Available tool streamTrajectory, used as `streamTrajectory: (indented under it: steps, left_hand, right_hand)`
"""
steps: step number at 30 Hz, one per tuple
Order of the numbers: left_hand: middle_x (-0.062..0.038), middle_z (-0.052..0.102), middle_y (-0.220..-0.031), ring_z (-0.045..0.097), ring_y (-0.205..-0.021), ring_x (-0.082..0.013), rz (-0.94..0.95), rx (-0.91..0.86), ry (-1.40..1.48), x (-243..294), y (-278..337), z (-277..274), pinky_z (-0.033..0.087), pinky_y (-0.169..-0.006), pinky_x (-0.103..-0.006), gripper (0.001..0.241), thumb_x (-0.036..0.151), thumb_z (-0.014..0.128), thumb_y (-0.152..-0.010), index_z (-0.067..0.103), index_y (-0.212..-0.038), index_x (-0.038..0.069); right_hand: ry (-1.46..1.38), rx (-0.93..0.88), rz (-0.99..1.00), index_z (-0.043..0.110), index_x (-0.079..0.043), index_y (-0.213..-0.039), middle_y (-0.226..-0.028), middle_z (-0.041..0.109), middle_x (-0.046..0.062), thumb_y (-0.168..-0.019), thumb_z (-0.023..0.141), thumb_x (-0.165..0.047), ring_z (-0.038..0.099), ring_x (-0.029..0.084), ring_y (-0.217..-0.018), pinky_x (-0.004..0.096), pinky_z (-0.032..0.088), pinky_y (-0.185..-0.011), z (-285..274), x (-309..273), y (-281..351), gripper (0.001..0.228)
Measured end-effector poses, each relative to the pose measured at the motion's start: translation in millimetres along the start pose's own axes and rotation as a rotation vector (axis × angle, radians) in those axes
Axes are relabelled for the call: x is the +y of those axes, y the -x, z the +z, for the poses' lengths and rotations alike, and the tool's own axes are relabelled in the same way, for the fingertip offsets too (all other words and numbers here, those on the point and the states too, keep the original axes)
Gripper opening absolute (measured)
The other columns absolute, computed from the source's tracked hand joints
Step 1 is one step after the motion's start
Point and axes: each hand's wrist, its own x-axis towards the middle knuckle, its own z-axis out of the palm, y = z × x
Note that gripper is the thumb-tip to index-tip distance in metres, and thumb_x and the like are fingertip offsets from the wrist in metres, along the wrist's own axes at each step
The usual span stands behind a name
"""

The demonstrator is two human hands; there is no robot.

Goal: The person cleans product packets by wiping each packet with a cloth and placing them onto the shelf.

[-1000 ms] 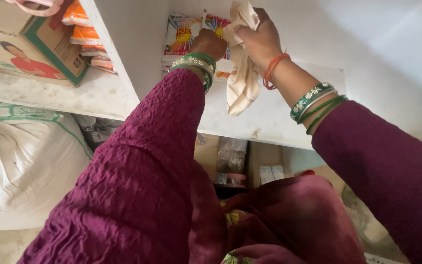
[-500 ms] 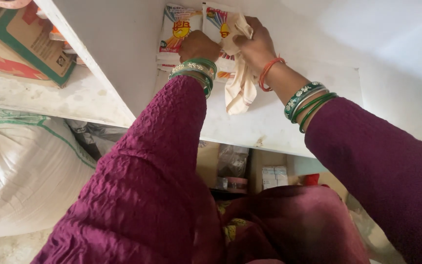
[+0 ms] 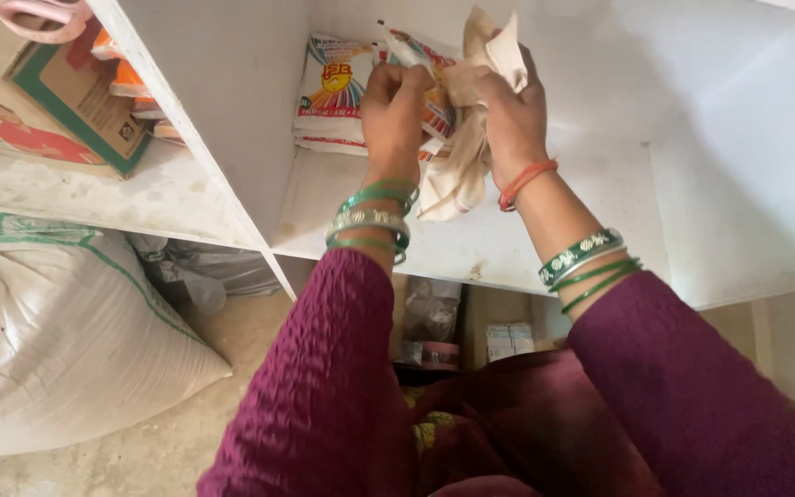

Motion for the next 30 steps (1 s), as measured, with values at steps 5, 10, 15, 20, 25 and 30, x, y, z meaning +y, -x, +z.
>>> streamTrajectory:
  steps: [5,10,15,20,25,30]
  left_hand:
    - [0.002,0.061,-0.094,0.059,-0.087,-0.0109,-0.134,-0.124,0.265,35,81,-8,0.054,-0.070,-0.0321,0.012,0.022,0.062,-0.091,0.053,-0.092,0.015]
    - [-0.002,0.059,-0.097,0.058,-0.088,-0.0146,-0.067,-0.225,0.436,42,127,-18,0.053,-0.079,-0.0314,0.009,0.017,0.060,-0.095,0.052,-0.094,0.014]
    - [-0.002,0.056,-0.098,0.057,-0.090,-0.0122,-0.235,-0.388,0.482,58,172,0,0.050,-0.080,-0.0267,0.013,0.022,0.057,-0.101,0.057,-0.098,0.010]
    - [-0.006,0.056,-0.100,0.055,-0.089,-0.0170,-0.256,-0.453,0.532,72,195,-5,0.050,-0.077,-0.0324,0.034,0.042,0.053,-0.108,0.054,-0.107,0.008]
    - [-0.003,0.058,-0.126,0.060,-0.111,-0.0147,-0.112,-0.344,0.513,63,214,12,0.053,-0.092,-0.0304,0.049,0.045,0.045,-0.101,0.042,-0.143,0.021]
    - [-0.013,0.052,-0.139,0.056,-0.120,-0.0229,0.138,-0.515,0.518,42,215,0,0.050,-0.102,-0.0370,0.062,0.051,0.042,-0.112,0.035,-0.160,0.012]
  right_hand:
    - [0.491,0.020,-0.454,0.048,-0.003,-0.154,-0.157,0.052,0.011,-0.108,0.059,-0.005,0.048,0.022,-0.148,0.035,0.036,-0.126,-12,-36,48,0.048]
    - [0.403,0.098,-0.467,0.049,-0.004,-0.156,-0.157,0.054,0.010,-0.112,0.055,-0.006,0.052,0.019,-0.146,0.034,0.041,-0.127,-17,-83,99,0.045]
    - [0.169,-0.017,-0.196,0.044,-0.003,-0.155,-0.154,0.053,0.009,-0.108,0.053,-0.020,0.051,0.017,-0.141,0.031,0.038,-0.119,12,-111,145,0.051]
    - [-0.027,0.032,0.097,0.045,-0.003,-0.157,-0.150,0.055,0.011,-0.107,0.046,-0.040,0.053,0.019,-0.128,0.035,0.043,-0.105,24,-148,183,0.062]
    - [0.050,-0.147,-0.046,0.030,-0.005,-0.161,-0.165,0.037,0.011,-0.107,0.044,-0.042,0.035,0.021,-0.153,0.035,0.028,-0.125,41,-171,230,0.066]
    - [0.485,-0.266,-0.269,0.051,-0.010,-0.154,-0.170,0.035,0.011,-0.112,0.041,-0.040,0.024,0.030,-0.162,0.043,0.022,-0.130,47,-183,251,0.053]
